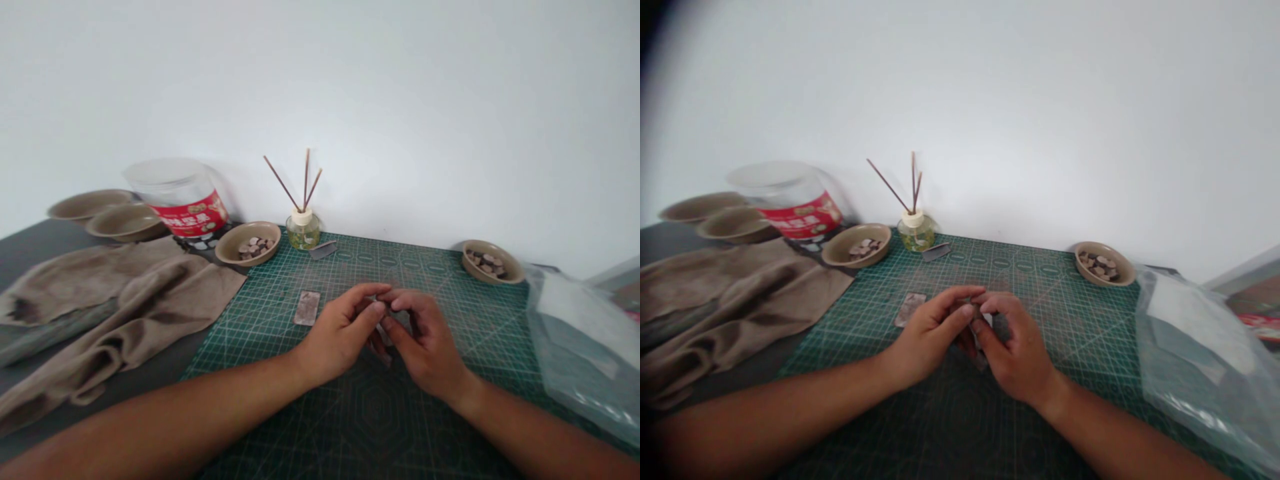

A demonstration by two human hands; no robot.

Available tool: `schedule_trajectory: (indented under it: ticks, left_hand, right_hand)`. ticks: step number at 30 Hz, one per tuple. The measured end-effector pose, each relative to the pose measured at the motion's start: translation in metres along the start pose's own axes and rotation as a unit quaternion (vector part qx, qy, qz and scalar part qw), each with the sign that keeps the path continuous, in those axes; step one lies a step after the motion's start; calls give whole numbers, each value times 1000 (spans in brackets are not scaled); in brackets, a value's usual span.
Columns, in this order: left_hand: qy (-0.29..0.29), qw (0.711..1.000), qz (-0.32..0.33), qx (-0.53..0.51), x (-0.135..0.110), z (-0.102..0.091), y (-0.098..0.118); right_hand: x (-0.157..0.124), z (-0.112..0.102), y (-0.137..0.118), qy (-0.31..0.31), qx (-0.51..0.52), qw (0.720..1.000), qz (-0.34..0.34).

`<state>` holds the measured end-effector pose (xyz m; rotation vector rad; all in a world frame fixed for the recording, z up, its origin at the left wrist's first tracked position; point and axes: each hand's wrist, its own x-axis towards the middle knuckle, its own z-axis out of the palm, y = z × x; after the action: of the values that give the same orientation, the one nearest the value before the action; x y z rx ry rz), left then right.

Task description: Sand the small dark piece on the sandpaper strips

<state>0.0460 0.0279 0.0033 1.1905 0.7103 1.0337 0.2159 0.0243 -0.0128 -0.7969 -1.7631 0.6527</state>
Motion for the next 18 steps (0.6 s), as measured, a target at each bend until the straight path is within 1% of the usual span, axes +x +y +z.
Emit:
schedule_trajectory:
  ticks: [9,15,18]
  left_hand:
    - [46,996,25,70,3,-2,-3]
    - [69,994,14,78,7,-4,-2]
    - [75,995,7,59,8,-5,-3]
  right_hand:
    - [-2,0,0,-11,-39,999,-2]
    - [-2,2,0,1,-63,998,19]
    - [-2,3,0,5,-75,997,25]
